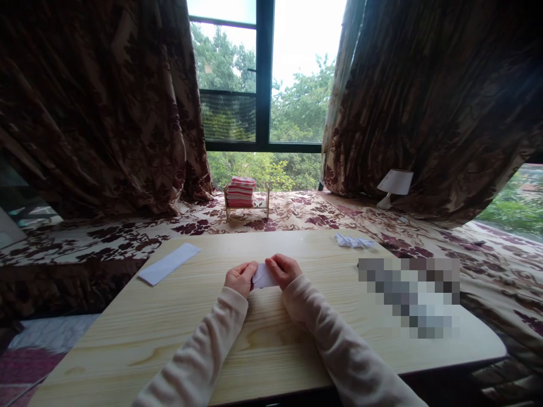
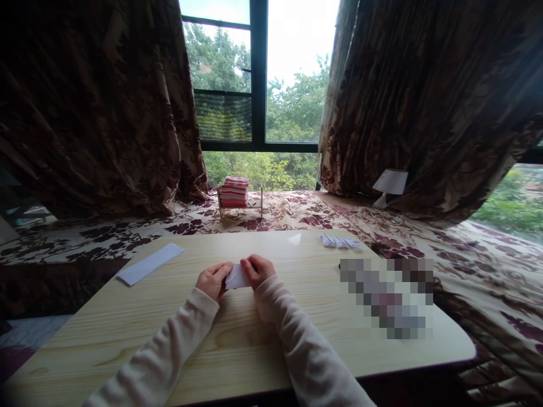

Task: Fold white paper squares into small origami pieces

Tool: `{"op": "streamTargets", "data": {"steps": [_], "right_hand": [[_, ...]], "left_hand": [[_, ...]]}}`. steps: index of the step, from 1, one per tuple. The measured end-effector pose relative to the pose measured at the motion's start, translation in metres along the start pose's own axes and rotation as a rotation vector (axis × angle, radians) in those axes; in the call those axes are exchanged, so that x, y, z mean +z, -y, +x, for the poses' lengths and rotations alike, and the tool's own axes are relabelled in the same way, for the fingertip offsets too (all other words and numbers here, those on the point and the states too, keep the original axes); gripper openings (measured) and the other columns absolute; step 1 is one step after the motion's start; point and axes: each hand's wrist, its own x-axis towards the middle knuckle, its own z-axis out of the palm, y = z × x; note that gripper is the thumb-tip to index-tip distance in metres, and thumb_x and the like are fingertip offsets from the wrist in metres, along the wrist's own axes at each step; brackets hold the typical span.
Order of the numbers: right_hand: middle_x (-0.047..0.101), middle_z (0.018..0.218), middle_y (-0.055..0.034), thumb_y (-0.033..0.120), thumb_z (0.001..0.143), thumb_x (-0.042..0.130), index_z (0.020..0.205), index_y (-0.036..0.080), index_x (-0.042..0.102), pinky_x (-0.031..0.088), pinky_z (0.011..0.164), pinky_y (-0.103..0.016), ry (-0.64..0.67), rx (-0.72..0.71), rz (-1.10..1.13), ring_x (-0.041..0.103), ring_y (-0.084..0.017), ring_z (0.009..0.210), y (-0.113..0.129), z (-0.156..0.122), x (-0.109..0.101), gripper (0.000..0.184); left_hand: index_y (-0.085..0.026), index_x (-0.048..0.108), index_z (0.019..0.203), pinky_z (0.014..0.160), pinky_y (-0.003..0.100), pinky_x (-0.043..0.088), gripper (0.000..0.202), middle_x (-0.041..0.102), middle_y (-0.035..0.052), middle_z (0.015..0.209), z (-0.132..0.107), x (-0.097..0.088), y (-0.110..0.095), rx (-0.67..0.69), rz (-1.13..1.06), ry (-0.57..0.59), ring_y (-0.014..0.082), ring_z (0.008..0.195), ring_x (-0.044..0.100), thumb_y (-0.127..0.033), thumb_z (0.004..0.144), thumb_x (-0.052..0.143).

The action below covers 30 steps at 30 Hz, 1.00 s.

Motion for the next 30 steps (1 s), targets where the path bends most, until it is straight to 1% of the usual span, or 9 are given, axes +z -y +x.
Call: {"op": "streamTargets", "data": {"steps": [4,6,11,14,17,21,24,27,30], "right_hand": [[0.038,0.048,0.0043,0.045,0.074,0.047,0.055,0.018,0.049,0.027,0.045,-0.022,-0.009,0.007,0.029,0.033,-0.009,0.047,0.003,0.000,-0.001,0.033],[0.037,0.047,0.0046,0.044,0.074,0.048,0.055,0.018,0.049,0.026,0.045,-0.022,-0.011,0.014,0.046,0.032,-0.009,0.047,0.004,0.000,-0.001,0.032],[0.039,0.047,0.0047,0.045,0.072,0.050,0.057,0.017,0.050,0.026,0.043,-0.021,-0.007,0.043,0.104,0.032,-0.008,0.046,0.005,-0.001,0.000,0.032],[0.040,0.047,0.0047,0.046,0.069,0.053,0.057,0.016,0.051,0.026,0.041,-0.020,0.004,0.058,0.146,0.033,-0.007,0.044,0.006,-0.001,0.001,0.033],[0.039,0.046,0.0050,0.047,0.069,0.053,0.056,0.016,0.051,0.025,0.041,-0.020,-0.002,0.065,0.177,0.033,-0.007,0.044,0.007,0.000,0.001,0.034],[0.038,0.043,0.0050,0.048,0.074,0.045,0.055,0.016,0.051,0.026,0.038,-0.020,-0.006,0.089,0.216,0.034,-0.007,0.040,0.007,-0.001,0.000,0.037],[0.041,0.044,0.0045,0.046,0.071,0.049,0.059,0.015,0.055,0.028,0.038,-0.021,-0.022,0.095,0.239,0.036,-0.007,0.040,0.005,0.000,-0.001,0.034],[0.044,0.047,0.0037,0.045,0.072,0.051,0.064,0.015,0.057,0.031,0.040,-0.021,-0.072,0.110,0.255,0.037,-0.008,0.043,0.002,0.004,-0.005,0.032],[0.047,0.049,0.0031,0.046,0.072,0.052,0.067,0.015,0.057,0.033,0.041,-0.021,-0.112,0.125,0.270,0.039,-0.009,0.045,-0.001,0.007,-0.009,0.032]], "left_hand": [[-0.013,0.061,0.053,0.034,0.018,0.030,0.027,0.046,-0.0057,0.036,0.002,-0.003,-0.005,0.015,0.028,-0.024,0.0055,0.034,0.038,-0.037,0.048,0.073],[-0.014,0.059,0.050,0.033,0.017,0.029,0.027,0.045,-0.0058,0.035,0.001,-0.004,-0.008,0.031,0.036,-0.022,0.0053,0.033,0.037,-0.037,0.049,0.072],[-0.013,0.062,0.055,0.039,0.018,0.035,0.026,0.050,-0.0041,0.041,-0.003,-0.003,-0.011,0.106,0.049,0.026,0.0067,0.039,0.042,-0.037,0.050,0.070],[-0.012,0.065,0.056,0.042,0.018,0.037,0.025,0.054,-0.0028,0.044,-0.005,-0.001,-0.011,0.166,0.068,0.021,0.0070,0.043,0.044,-0.036,0.049,0.071],[-0.012,0.067,0.058,0.042,0.018,0.036,0.025,0.055,-0.0025,0.044,-0.006,-0.002,-0.011,0.184,0.080,0.014,0.0070,0.043,0.044,-0.035,0.050,0.071],[-0.012,0.068,0.061,0.044,0.019,0.039,0.027,0.058,-0.0018,0.047,-0.002,-0.005,-0.011,0.155,0.074,0.020,0.0071,0.044,0.045,-0.036,0.049,0.073],[-0.011,0.068,0.066,0.046,0.021,0.043,0.034,0.059,-0.0006,0.050,0.000,-0.008,-0.012,0.099,0.049,0.049,0.0082,0.045,0.049,-0.042,0.051,0.072],[-0.010,0.067,0.072,0.045,0.024,0.047,0.042,0.061,0.0025,0.056,-0.002,-0.008,-0.013,0.039,0.040,0.114,0.0111,0.048,0.053,-0.049,0.056,0.066],[-0.010,0.066,0.071,0.043,0.024,0.048,0.037,0.060,0.0024,0.055,-0.006,-0.005,-0.011,0.026,0.074,0.185,0.0120,0.049,0.054,-0.041,0.050,0.072]]}}
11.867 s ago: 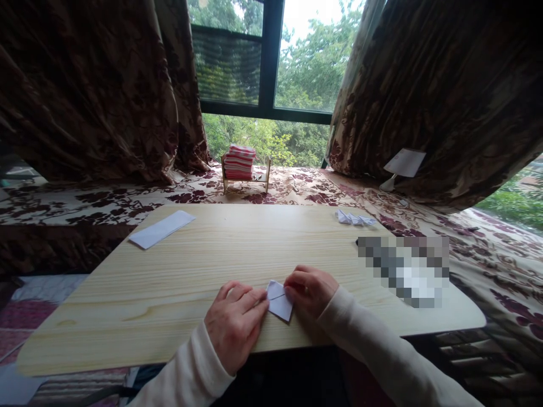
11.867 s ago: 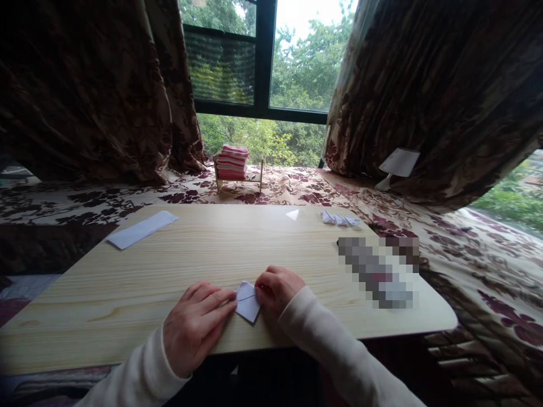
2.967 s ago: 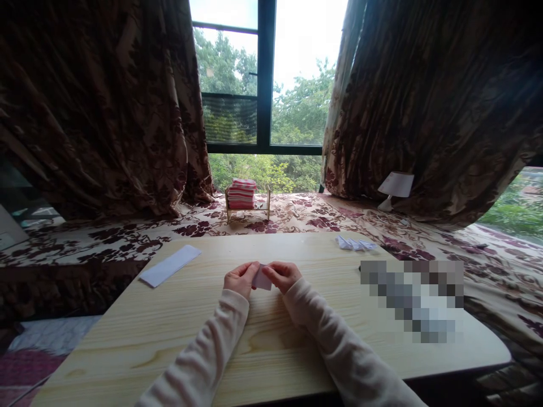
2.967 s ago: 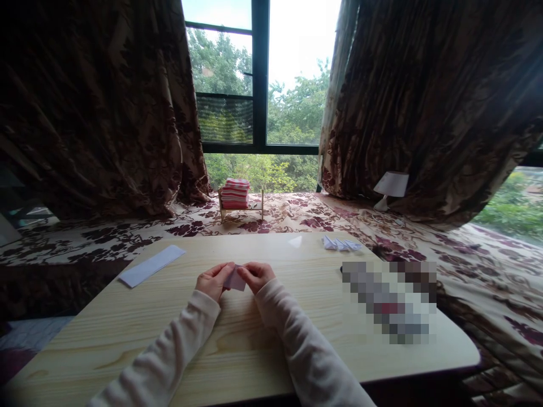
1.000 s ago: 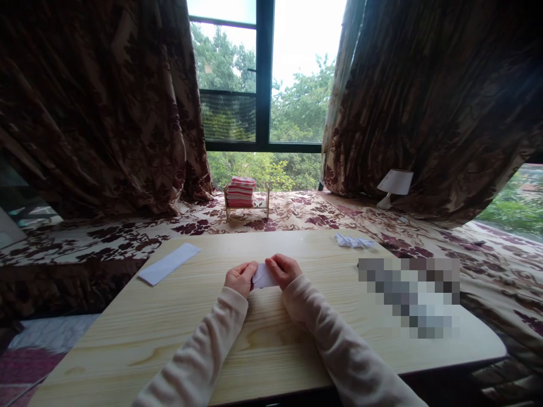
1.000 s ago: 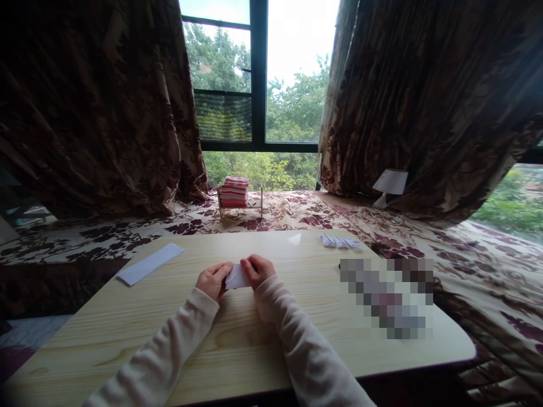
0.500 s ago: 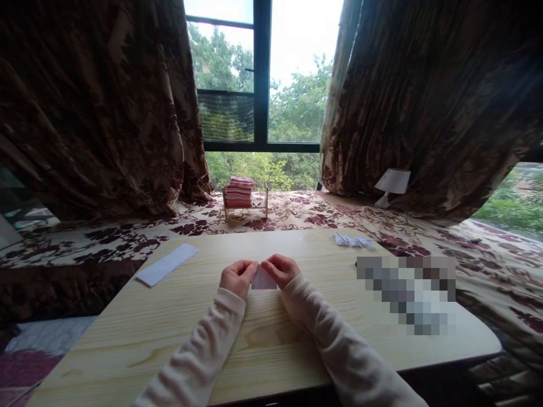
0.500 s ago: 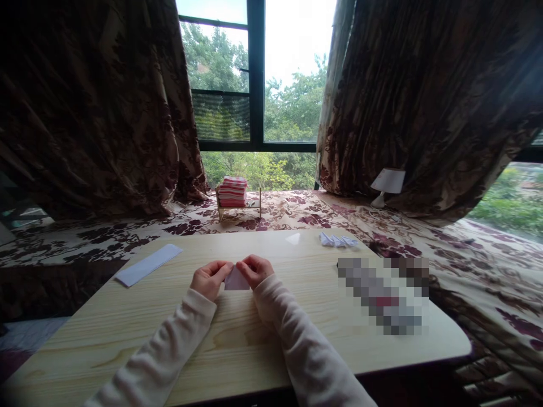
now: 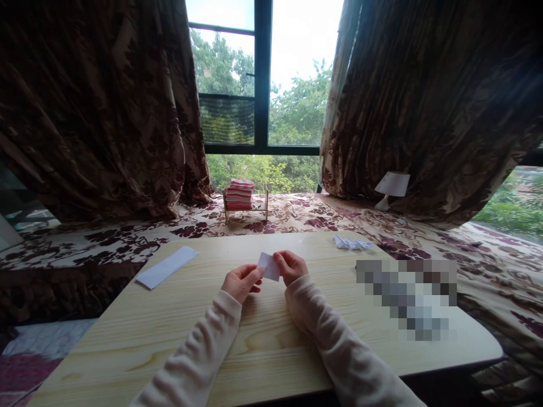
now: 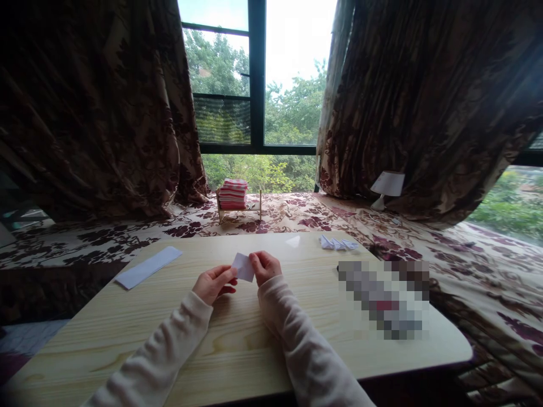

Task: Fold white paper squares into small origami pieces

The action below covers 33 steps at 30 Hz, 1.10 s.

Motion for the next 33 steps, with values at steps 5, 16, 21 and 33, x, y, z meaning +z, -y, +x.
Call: {"op": "streamTargets", "data": {"steps": [5,16,21,33], "right_hand": [[0.051,0.048,0.0021,0.045,0.070,0.056,0.064,0.014,0.062,0.034,0.042,-0.021,0.037,-0.008,0.015,0.042,-0.009,0.044,-0.003,-0.001,0.003,0.032],[0.055,0.057,-0.0009,0.043,0.067,0.062,0.066,0.013,0.067,0.036,0.048,-0.023,0.122,-0.044,0.116,0.047,-0.011,0.053,-0.011,0.000,0.003,0.030],[0.054,0.060,-0.0013,0.043,0.066,0.063,0.067,0.014,0.067,0.036,0.049,-0.023,0.136,-0.050,0.147,0.048,-0.012,0.055,-0.009,0.000,0.003,0.030],[0.055,0.055,-0.0003,0.044,0.068,0.059,0.067,0.013,0.065,0.035,0.049,-0.023,0.161,0.000,0.103,0.046,-0.011,0.051,-0.004,-0.002,0.001,0.031]], "left_hand": [[-0.011,0.063,0.057,0.041,0.019,0.042,0.019,0.053,-0.0031,0.042,0.000,-0.001,0.004,0.057,0.077,0.020,0.0076,0.040,0.048,-0.028,0.051,0.070],[-0.011,0.062,0.058,0.041,0.023,0.045,0.026,0.051,-0.0029,0.043,0.004,-0.003,0.003,0.000,-0.021,0.026,0.0080,0.038,0.046,-0.036,0.056,0.066],[-0.011,0.057,0.052,0.038,0.024,0.044,0.040,0.051,-0.0016,0.043,0.005,-0.003,0.002,-0.006,-0.040,0.016,0.0083,0.036,0.045,-0.050,0.057,0.065],[-0.013,0.058,0.052,0.040,0.023,0.041,0.033,0.045,-0.0030,0.043,0.000,0.000,0.005,0.150,0.151,0.037,0.0085,0.038,0.043,-0.044,0.063,0.059]]}}
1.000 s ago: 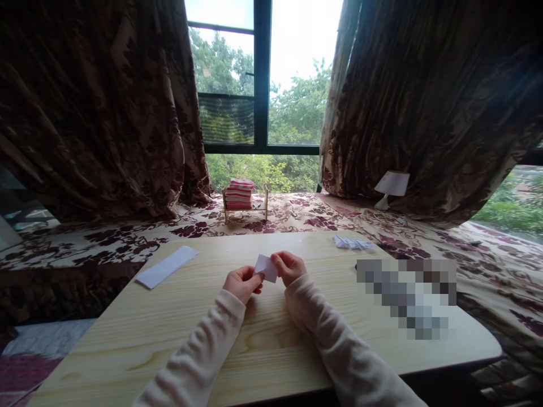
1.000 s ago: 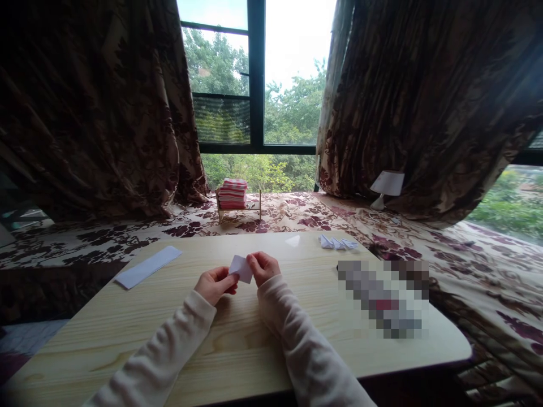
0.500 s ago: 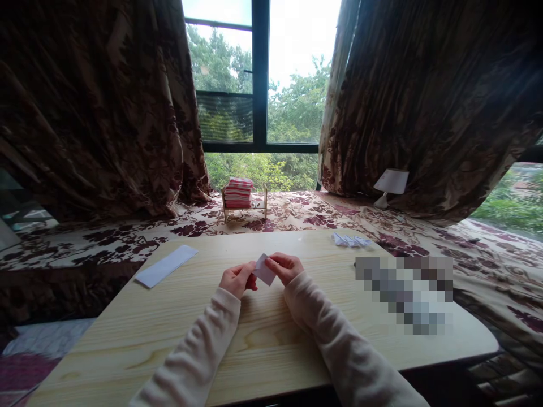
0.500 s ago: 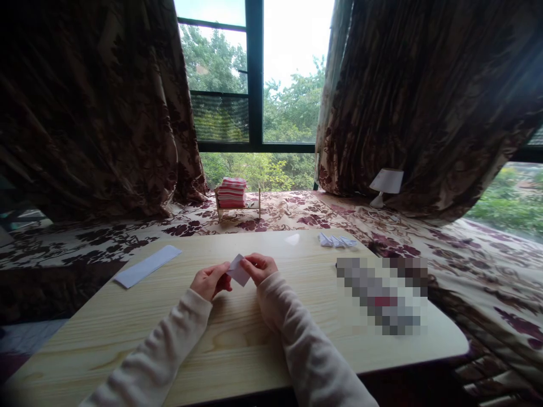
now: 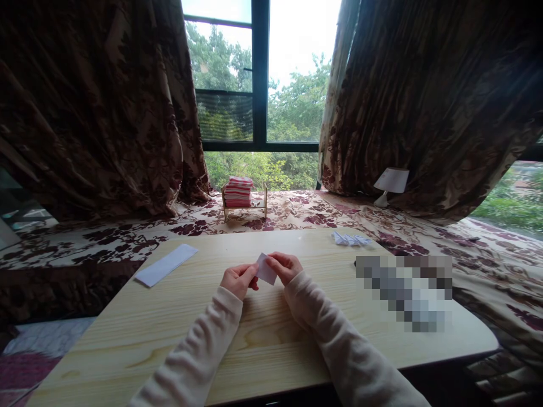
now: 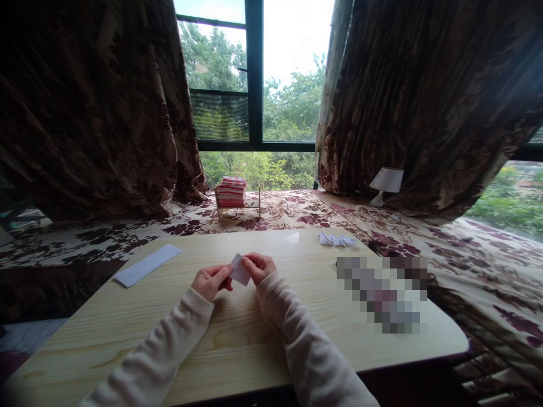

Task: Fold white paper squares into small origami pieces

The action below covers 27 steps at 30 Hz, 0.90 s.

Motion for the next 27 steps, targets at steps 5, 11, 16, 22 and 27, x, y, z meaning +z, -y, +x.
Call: {"op": "streamTargets", "data": {"steps": [5,11,16,22,27], "right_hand": [[0.057,0.056,-0.0012,0.041,0.063,0.063,0.066,0.013,0.065,0.037,0.049,-0.022,0.030,0.033,0.006,0.047,-0.011,0.051,0.001,-0.002,0.004,0.028],[0.055,0.053,0.0002,0.036,0.065,0.061,0.061,0.014,0.064,0.035,0.048,-0.021,0.075,0.007,-0.032,0.046,-0.010,0.050,0.015,-0.005,0.004,0.023],[0.048,0.046,0.0021,0.041,0.066,0.059,0.051,0.014,0.059,0.030,0.043,-0.020,-0.028,0.020,-0.067,0.041,-0.008,0.045,0.019,-0.005,0.008,0.031],[0.039,0.038,0.0036,0.057,0.072,0.047,0.046,0.015,0.050,0.024,0.035,-0.020,-0.148,0.135,-0.022,0.032,-0.006,0.035,0.011,0.001,0.009,0.049],[0.045,0.041,0.0043,0.056,0.062,0.060,0.059,0.014,0.057,0.025,0.034,-0.019,-0.064,0.160,0.007,0.035,-0.006,0.035,0.007,-0.001,0.007,0.042]], "left_hand": [[-0.015,0.062,0.050,0.044,0.022,0.033,0.024,0.048,-0.0008,0.047,-0.003,0.001,-0.001,0.198,0.199,-0.015,0.0101,0.047,0.042,-0.035,0.063,0.059],[-0.016,0.059,0.046,0.047,0.023,0.030,0.026,0.044,-0.0005,0.049,-0.003,0.002,0.001,0.315,0.305,-0.009,0.0112,0.050,0.040,-0.033,0.066,0.054],[-0.016,0.059,0.049,0.045,0.022,0.030,0.028,0.044,-0.0006,0.049,-0.006,0.007,0.000,0.309,0.317,-0.011,0.0108,0.048,0.040,-0.034,0.069,0.052],[-0.016,0.062,0.051,0.042,0.021,0.029,0.026,0.044,-0.0012,0.045,-0.007,0.008,-0.004,0.253,0.287,-0.082,0.0102,0.045,0.040,-0.036,0.066,0.055],[-0.015,0.063,0.058,0.038,0.020,0.031,0.025,0.043,-0.0040,0.039,-0.002,-0.002,-0.004,0.130,0.212,-0.177,0.0082,0.038,0.038,-0.039,0.065,0.059]]}}
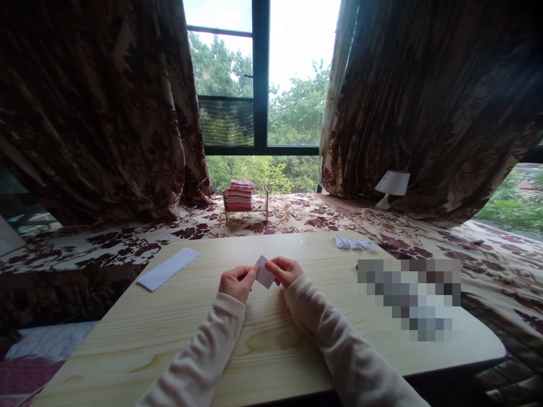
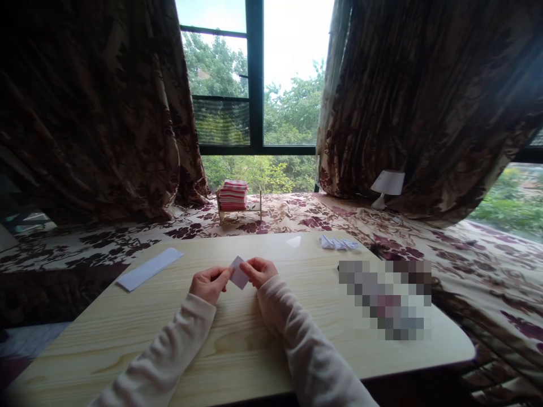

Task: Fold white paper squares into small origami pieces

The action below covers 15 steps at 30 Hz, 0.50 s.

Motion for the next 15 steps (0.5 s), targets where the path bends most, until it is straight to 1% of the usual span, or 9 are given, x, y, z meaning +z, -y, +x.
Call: {"op": "streamTargets", "data": {"steps": [2,5,8,11,15], "right_hand": [[0.042,0.039,0.0058,0.055,0.059,0.062,0.057,0.015,0.055,0.022,0.034,-0.019,0.017,-0.036,0.005,0.032,-0.005,0.035,-0.0006,-0.0016,0.0012,0.041],[0.039,0.039,0.0063,0.056,0.063,0.059,0.056,0.015,0.053,0.021,0.036,-0.020,0.022,-0.079,0.008,0.030,-0.005,0.037,0.0007,-0.0034,0.0019,0.041],[0.039,0.040,0.0058,0.054,0.065,0.058,0.054,0.016,0.052,0.020,0.037,-0.020,0.020,-0.102,-0.009,0.030,-0.005,0.038,0.0030,-0.0041,0.0014,0.040],[0.036,0.040,0.0061,0.054,0.064,0.058,0.049,0.017,0.047,0.019,0.037,-0.020,-0.010,-0.118,-0.025,0.029,-0.005,0.039,0.0029,-0.0035,0.0028,0.041],[0.034,0.040,0.0070,0.057,0.064,0.055,0.051,0.018,0.045,0.019,0.035,-0.020,-0.029,-0.088,-0.015,0.028,-0.005,0.038,-0.0025,-0.0013,0.0072,0.043]], "left_hand": [[-0.015,0.061,0.054,0.038,0.019,0.034,0.028,0.043,-0.0044,0.039,0.0027,-0.0006,0.0021,-0.040,-0.037,-0.003,0.0077,0.037,0.038,-0.042,0.063,0.059],[-0.015,0.057,0.050,0.038,0.020,0.037,0.034,0.044,-0.0037,0.040,0.0050,0.0005,0.0048,-0.075,-0.083,0.010,0.0077,0.037,0.039,-0.046,0.063,0.057],[-0.015,0.056,0.049,0.036,0.019,0.032,0.033,0.041,-0.0046,0.036,0.0053,0.0000,0.0054,-0.078,-0.089,0.013,0.0067,0.035,0.036,-0.045,0.063,0.058],[-0.015,0.056,0.048,0.036,0.019,0.026,0.032,0.038,-0.0059,0.034,0.0051,-0.0018,0.0049,-0.064,-0.079,0.001,0.0057,0.034,0.031,-0.043,0.063,0.059],[-0.016,0.055,0.048,0.036,0.020,0.027,0.032,0.039,-0.0056,0.033,0.0064,-0.0020,0.0067,-0.063,-0.089,-0.007,0.0066,0.034,0.033,-0.044,0.063,0.058]]}}
